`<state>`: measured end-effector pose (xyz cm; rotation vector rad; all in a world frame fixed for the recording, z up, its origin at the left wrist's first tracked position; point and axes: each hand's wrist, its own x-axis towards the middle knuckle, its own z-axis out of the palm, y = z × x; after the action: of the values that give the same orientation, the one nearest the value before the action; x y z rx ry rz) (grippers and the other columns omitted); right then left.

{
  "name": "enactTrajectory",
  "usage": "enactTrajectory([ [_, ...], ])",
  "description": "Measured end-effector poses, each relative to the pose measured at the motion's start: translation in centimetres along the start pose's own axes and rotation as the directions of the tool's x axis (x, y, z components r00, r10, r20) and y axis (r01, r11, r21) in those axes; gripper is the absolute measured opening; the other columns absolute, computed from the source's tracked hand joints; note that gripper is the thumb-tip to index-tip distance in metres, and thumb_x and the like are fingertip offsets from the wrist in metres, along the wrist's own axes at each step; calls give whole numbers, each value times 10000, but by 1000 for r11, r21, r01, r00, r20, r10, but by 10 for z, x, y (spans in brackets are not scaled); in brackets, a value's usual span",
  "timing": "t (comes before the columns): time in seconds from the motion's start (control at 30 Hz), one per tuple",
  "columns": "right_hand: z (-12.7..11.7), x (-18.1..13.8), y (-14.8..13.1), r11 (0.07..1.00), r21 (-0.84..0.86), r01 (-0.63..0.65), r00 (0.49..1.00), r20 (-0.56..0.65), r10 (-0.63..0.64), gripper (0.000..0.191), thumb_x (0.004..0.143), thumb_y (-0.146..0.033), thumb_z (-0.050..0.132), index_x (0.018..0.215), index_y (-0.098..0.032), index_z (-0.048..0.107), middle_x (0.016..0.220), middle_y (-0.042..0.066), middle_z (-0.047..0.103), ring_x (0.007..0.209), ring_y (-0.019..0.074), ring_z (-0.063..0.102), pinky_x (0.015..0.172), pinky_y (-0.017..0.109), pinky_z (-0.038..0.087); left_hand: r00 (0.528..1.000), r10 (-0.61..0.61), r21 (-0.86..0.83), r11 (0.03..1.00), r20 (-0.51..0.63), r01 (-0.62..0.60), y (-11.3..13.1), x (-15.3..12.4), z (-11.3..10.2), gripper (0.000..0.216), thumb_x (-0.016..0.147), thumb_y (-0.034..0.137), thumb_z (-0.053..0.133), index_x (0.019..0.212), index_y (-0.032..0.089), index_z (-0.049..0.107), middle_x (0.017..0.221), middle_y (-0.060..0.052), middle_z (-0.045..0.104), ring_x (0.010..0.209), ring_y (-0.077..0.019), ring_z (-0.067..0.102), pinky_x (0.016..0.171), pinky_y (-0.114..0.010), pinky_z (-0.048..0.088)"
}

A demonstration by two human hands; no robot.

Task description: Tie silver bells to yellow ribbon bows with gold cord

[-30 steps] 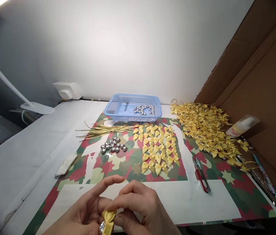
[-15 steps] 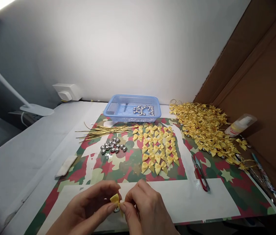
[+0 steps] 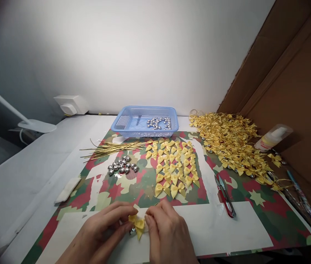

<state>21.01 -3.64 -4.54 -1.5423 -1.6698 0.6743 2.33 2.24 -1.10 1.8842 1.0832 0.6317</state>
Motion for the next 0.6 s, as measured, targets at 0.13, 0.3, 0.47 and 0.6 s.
enactTrajectory([
  [0.13, -6, 0, 5, 989, 143, -21, 996, -87, 34, 305, 1052, -234, 353, 1000, -226, 653, 929, 39, 624, 876, 171, 632, 785, 262, 483, 996, -16, 64, 998, 88, 10, 7, 3, -9, 199, 979, 236, 566, 1026, 285, 753, 1040, -51, 753, 908, -225, 734, 768, -238, 561],
  [0.3, 4, -5, 18, 969, 246, 31, 972, -232, 28, 286, 1051, -219, 434, 1192, -224, 684, 1019, 55, 660, 951, 153, 668, 837, 218, 510, 1000, -6, 96, 995, -4, 6, 4, 3, -21, 208, 979, 230, 555, 1018, 283, 753, 1017, -45, 756, 927, -230, 725, 796, -230, 542],
  [0.47, 12, -6, 29, 944, 299, 138, 927, -375, -16, 326, 1041, -172, 456, 1267, -259, 674, 1016, 54, 713, 953, 164, 700, 834, 222, 548, 992, -4, 115, 993, -125, 19, 2, 1, -27, 170, 958, 258, 600, 956, 288, 767, 950, -34, 755, 806, -223, 712, 630, -229, 518],
  [0.6, 8, -8, 27, 955, 237, 176, 928, -363, -81, 250, 1021, -152, 478, 1104, -270, 683, 927, 24, 707, 845, 146, 701, 756, 196, 549, 991, 43, 100, 995, -127, -30, 6, -4, -24, 185, 953, 217, 597, 963, 290, 767, 981, -40, 758, 828, -223, 723, 676, -240, 542],
])
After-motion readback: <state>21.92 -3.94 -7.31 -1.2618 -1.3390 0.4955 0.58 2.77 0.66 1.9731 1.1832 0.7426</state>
